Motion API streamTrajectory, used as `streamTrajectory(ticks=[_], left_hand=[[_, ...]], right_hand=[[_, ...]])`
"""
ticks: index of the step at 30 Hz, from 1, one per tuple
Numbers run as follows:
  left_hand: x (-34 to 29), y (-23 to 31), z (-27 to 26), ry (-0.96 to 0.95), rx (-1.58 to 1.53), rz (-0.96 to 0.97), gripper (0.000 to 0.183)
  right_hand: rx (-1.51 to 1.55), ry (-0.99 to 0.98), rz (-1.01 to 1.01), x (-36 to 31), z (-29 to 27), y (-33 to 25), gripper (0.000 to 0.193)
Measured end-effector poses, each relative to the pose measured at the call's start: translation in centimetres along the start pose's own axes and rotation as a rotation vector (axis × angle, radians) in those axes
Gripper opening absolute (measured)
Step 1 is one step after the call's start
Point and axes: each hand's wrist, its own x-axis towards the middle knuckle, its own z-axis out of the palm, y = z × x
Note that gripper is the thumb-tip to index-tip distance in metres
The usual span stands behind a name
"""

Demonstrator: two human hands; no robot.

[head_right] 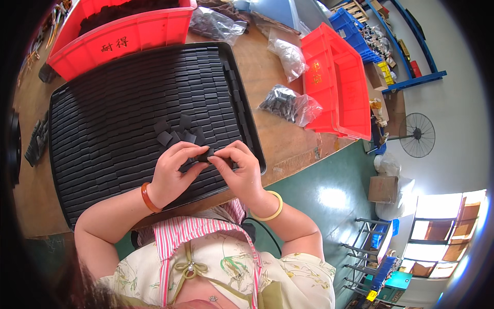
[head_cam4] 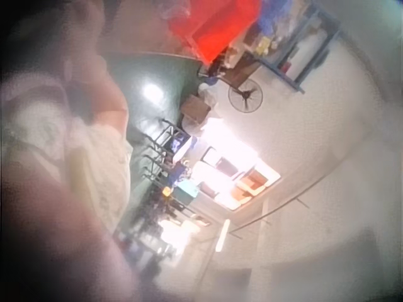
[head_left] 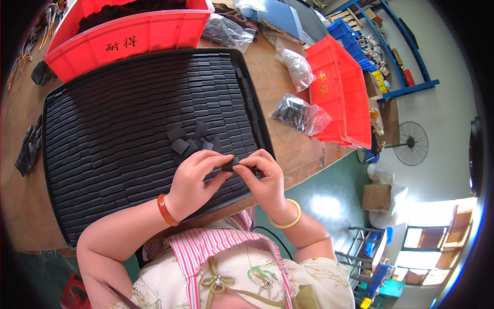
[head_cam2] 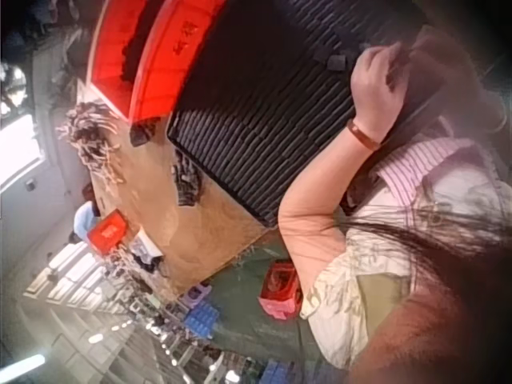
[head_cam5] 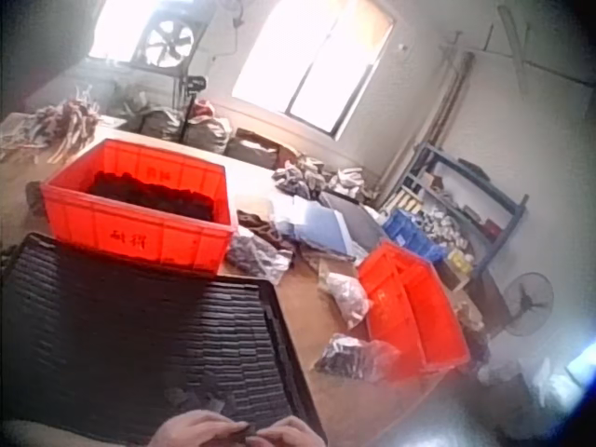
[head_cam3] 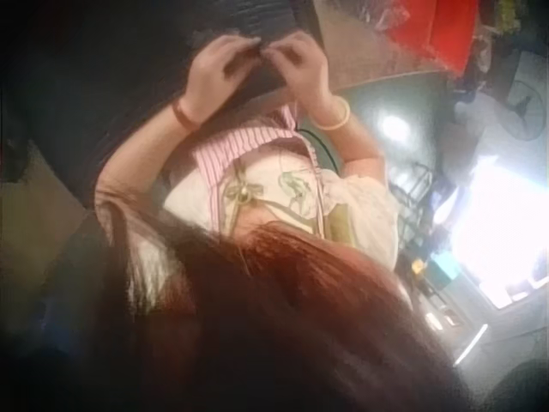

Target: The person inserts small components into rubber sleeves by hand, arranges them onto a tray, and then carries the tray to a different workstation.

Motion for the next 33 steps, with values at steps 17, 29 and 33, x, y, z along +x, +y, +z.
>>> streamTrajectory(ticks=[17, 29, 33], left_hand=[[0.5, -0.9, -0.4, 0.011, -0.018, -0.049, 0.042], [0.4, -1.7, -0.6, 0.017, 0.091, 0.050, 0.031], [0.7, -1.7, -0.6, 0.009, 0.084, 0.025, 0.026]], right_hand=[[0.163, -0.571, 0.176, 6.1, -2.4, 1.4, 0.020], [-0.480, 0.208, -0.081, 24.1, 0.1, 9.7, 0.026], [-0.742, 0.224, -0.146, 25.9, 1.7, 10.9, 0.027]])
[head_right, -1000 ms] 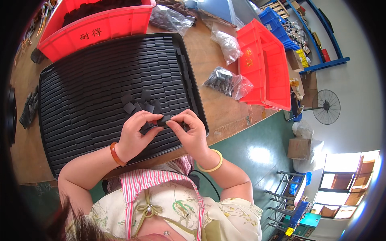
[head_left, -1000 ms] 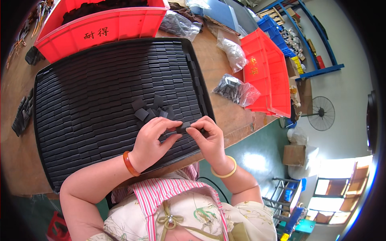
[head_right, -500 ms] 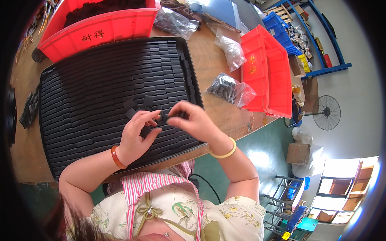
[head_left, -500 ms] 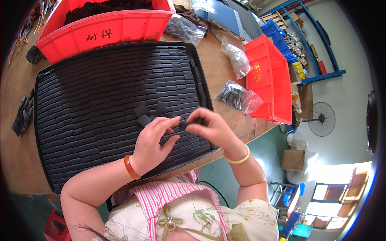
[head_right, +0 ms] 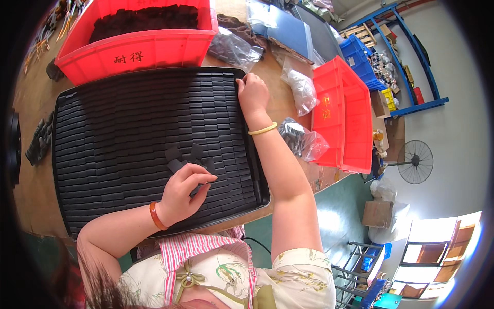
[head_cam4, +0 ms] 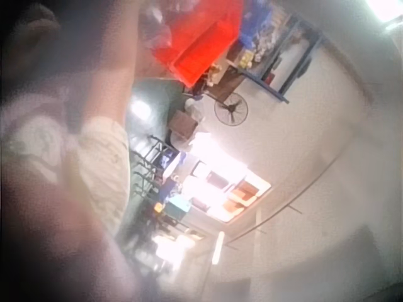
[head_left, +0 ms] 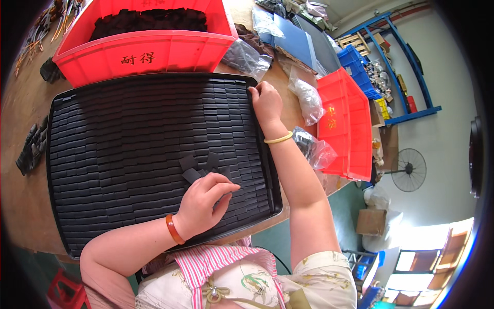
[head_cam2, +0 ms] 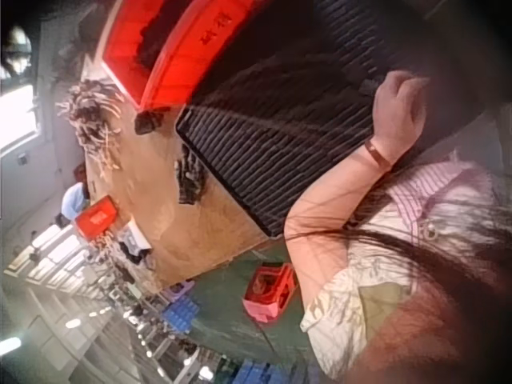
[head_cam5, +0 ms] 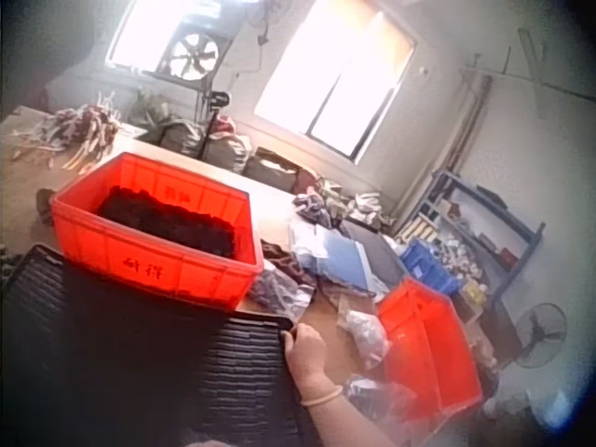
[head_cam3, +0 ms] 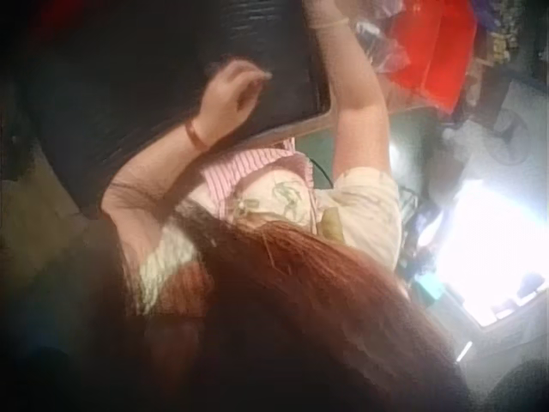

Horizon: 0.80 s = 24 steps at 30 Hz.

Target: The person inserts small components into rubber sleeves by hand, arranges them onto a tray, and then carries the tray to a different workstation.

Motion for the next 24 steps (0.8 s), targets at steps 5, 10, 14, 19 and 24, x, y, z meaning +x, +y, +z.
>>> streamTrajectory(ticks=[5, 10, 14, 19, 24], left_hand=[[0.1, -0.3, -0.2, 0.007, 0.003, -0.004, 0.027], [0.1, -0.4, -0.1, 0.016, 0.000, 0.005, 0.028], [0.1, -0.6, 0.0, 0.025, -0.003, 0.018, 0.028], [0.0, -0.5, 0.0, 0.034, 0.003, 0.027, 0.028], [-0.1, -0.4, -0.1, 0.049, 0.016, 0.045, 0.028]], right_hand=[[-0.211, -0.055, -0.077, -0.4, -0.3, -0.2, 0.019], [-0.089, -0.050, -0.111, 0.2, -0.7, 0.7, 0.017], [-0.189, -0.195, -0.110, 0.0, -1.0, 0.9, 0.019], [-0.160, -0.095, -0.143, -0.4, -1.5, 0.6, 0.017], [-0.165, -0.072, -0.195, -0.3, -2.0, -0.5, 0.016]])
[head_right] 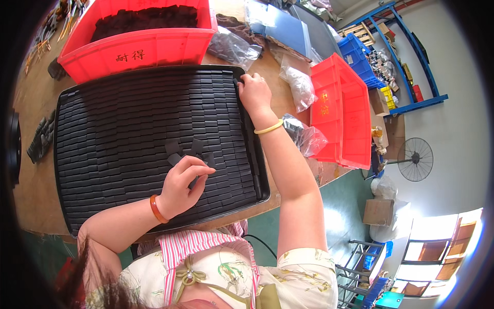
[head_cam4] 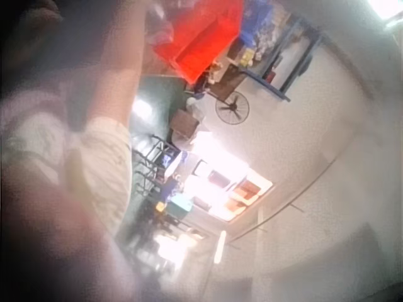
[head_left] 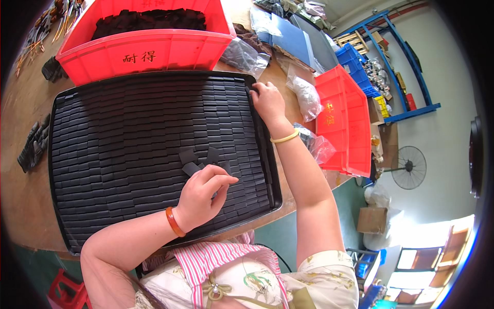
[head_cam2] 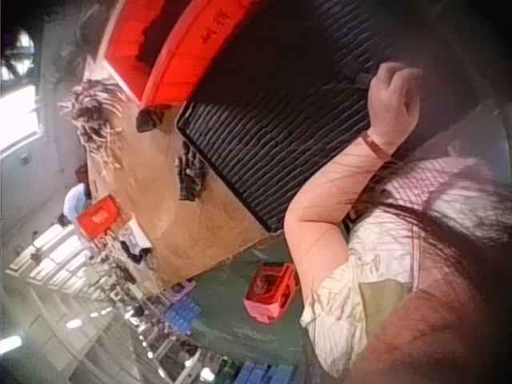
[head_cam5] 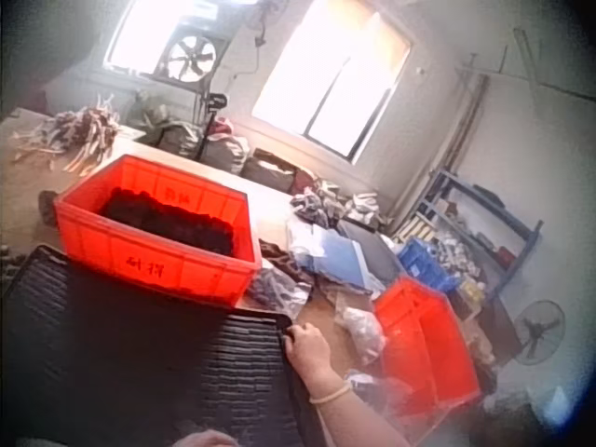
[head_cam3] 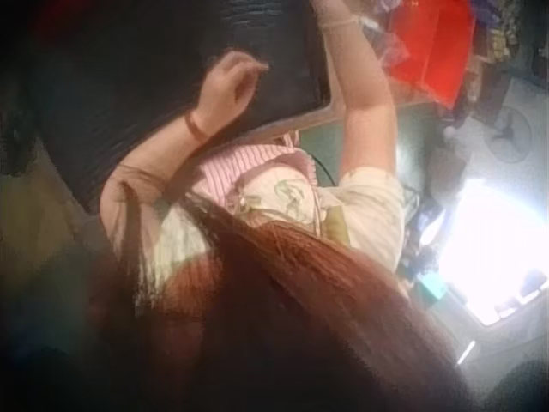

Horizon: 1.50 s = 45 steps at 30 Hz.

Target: The person inserts small components into rubber sleeves by hand, arranges them onto a tray, and then carries the tray to a different workstation.

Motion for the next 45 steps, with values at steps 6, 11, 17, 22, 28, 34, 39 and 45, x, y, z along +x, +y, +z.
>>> streamTrajectory(ticks=[6, 11, 17, 22, 28, 34, 39, 45], left_hand=[[0.0, 0.0, 0.1, -0.002, -0.006, 0.001, 0.027], [0.0, 0.0, 0.0, 0.006, -0.011, 0.003, 0.027], [0.3, 0.1, -0.4, 0.157, -0.009, 0.004, 0.028], [0.9, -0.2, -0.8, 0.266, 0.026, -0.056, 0.031], [0.9, -0.5, -0.8, 0.312, 0.026, -0.146, 0.030], [0.7, -0.7, -0.9, 0.227, 0.200, -0.069, 0.035], [0.6, 0.0, -0.9, 0.130, 0.334, -0.058, 0.043], [0.6, 0.3, -0.6, 0.103, 0.264, -0.046, 0.040]], right_hand=[[-0.052, -0.191, 0.201, 0.8, 0.5, 0.0, 0.025], [-0.101, -0.232, 0.221, 0.9, 0.0, -0.6, 0.028], [0.261, -0.095, 0.135, -1.7, -4.1, -2.9, 0.025], [0.526, -0.351, -0.210, -8.8, -7.2, -7.9, 0.023], [0.352, -0.431, -0.181, -12.4, -7.1, -9.6, 0.029], [0.699, -0.459, 0.034, -12.1, -9.1, -9.2, 0.020], [0.918, -0.517, 0.171, -13.6, -11.3, -10.1, 0.021], [1.134, -0.499, 0.312, -14.7, -11.1, -8.6, 0.014]])
